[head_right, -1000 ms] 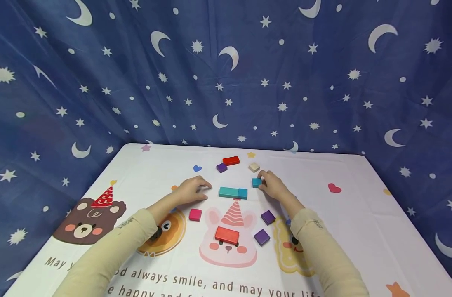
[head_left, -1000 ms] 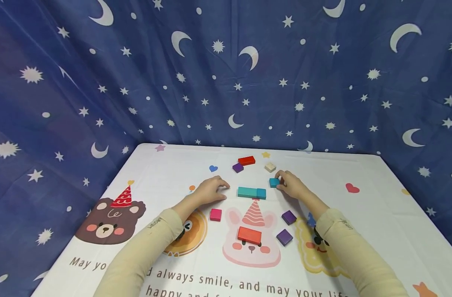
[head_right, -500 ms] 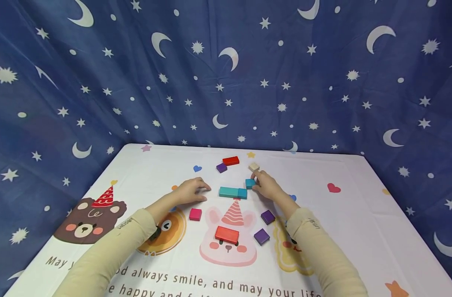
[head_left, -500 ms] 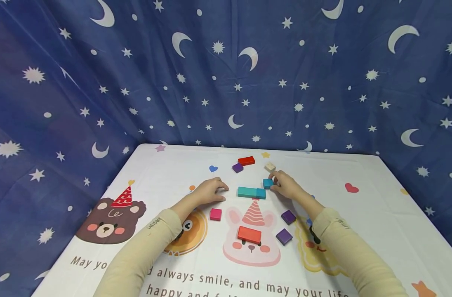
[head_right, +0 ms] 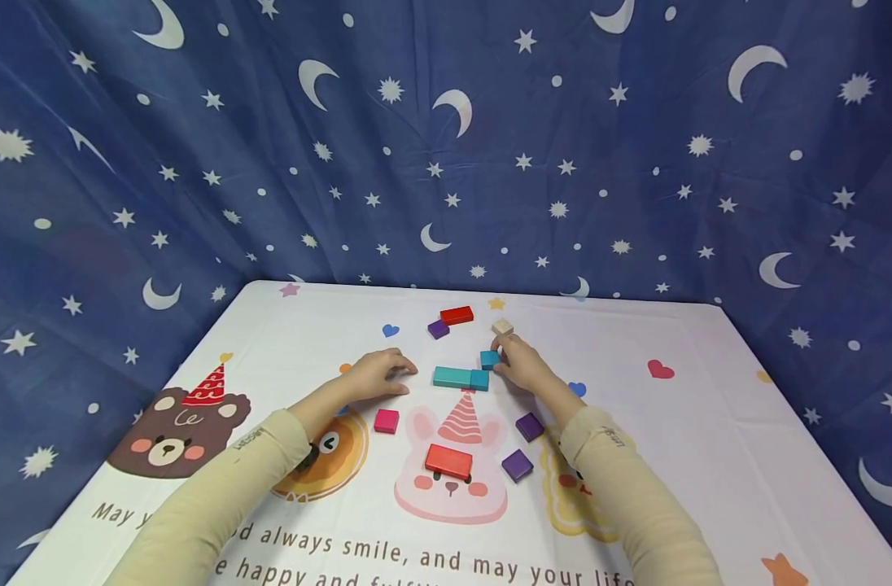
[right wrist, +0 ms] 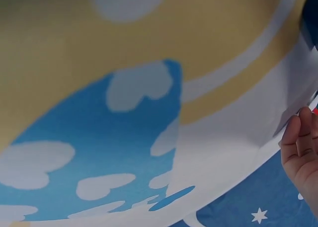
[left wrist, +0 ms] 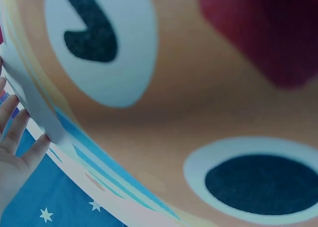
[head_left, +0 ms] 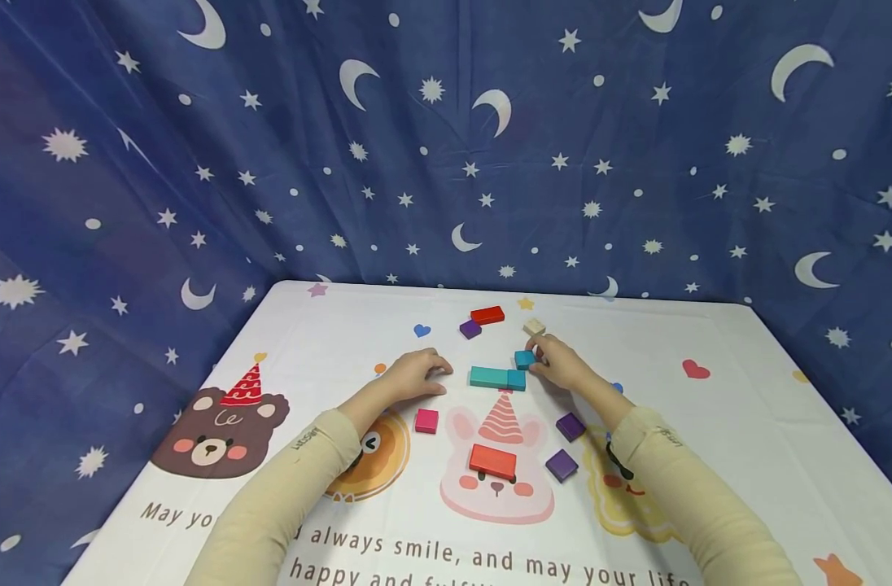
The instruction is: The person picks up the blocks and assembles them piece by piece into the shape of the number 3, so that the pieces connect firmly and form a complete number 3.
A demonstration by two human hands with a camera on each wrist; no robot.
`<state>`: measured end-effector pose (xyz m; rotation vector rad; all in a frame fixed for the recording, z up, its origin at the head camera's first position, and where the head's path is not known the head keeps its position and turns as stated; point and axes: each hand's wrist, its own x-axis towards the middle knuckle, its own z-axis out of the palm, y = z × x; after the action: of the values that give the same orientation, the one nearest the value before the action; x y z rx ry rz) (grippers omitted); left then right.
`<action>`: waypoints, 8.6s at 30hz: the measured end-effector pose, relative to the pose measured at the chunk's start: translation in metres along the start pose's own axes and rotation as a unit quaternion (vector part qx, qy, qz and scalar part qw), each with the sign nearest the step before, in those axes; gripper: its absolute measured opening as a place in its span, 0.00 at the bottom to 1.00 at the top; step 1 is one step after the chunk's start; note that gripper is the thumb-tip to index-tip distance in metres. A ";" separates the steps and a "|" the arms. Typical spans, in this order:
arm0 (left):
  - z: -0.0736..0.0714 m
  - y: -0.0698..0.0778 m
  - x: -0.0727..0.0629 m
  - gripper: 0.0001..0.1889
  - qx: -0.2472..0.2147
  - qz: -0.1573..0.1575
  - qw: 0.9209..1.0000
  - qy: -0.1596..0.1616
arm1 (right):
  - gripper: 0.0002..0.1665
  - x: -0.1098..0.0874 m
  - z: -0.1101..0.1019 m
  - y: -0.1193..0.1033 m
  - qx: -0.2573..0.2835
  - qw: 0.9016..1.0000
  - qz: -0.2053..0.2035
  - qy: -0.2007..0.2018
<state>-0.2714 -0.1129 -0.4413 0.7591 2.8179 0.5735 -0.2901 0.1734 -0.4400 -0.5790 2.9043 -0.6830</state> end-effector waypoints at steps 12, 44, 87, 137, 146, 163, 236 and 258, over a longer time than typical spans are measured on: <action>0.001 0.000 -0.001 0.18 0.003 0.003 1.000 0.007 | 0.16 -0.001 0.000 0.001 -0.020 0.999 -0.029 0.002; 0.004 -0.002 -0.002 0.17 -0.004 0.005 1.000 0.013 | 0.14 -0.007 -0.004 0.013 -0.020 0.997 -0.069 0.001; 0.002 -0.001 -0.001 0.18 0.003 -0.002 1.000 0.011 | 0.11 -0.001 -0.005 0.011 0.015 0.999 -0.050 0.008; 0.000 0.001 -0.004 0.18 -0.007 0.012 1.000 0.010 | 0.16 -0.006 -0.016 0.005 -0.124 0.986 -0.103 -0.038; 0.001 -0.001 -0.001 0.18 0.002 0.003 1.000 0.008 | 0.16 -0.008 -0.017 0.009 -0.111 0.987 -0.106 -0.040; 0.005 -0.010 0.001 0.18 -0.015 0.035 0.999 0.018 | 0.15 -0.002 -0.011 0.001 -0.108 0.990 -0.092 -0.027; 0.000 -0.001 -0.003 0.18 -0.001 0.006 1.000 0.003 | 0.22 -0.003 -0.009 -0.009 -0.131 0.988 -0.064 -0.050; -0.008 -0.001 -0.006 0.14 -0.030 0.032 0.999 0.011 | 0.20 -0.024 -0.012 -0.008 -0.127 0.987 -0.092 -0.030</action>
<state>-0.2685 -0.1194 -0.4339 0.8377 2.7910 0.6779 -0.2676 0.1810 -0.4250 -0.8882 2.9262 -0.3065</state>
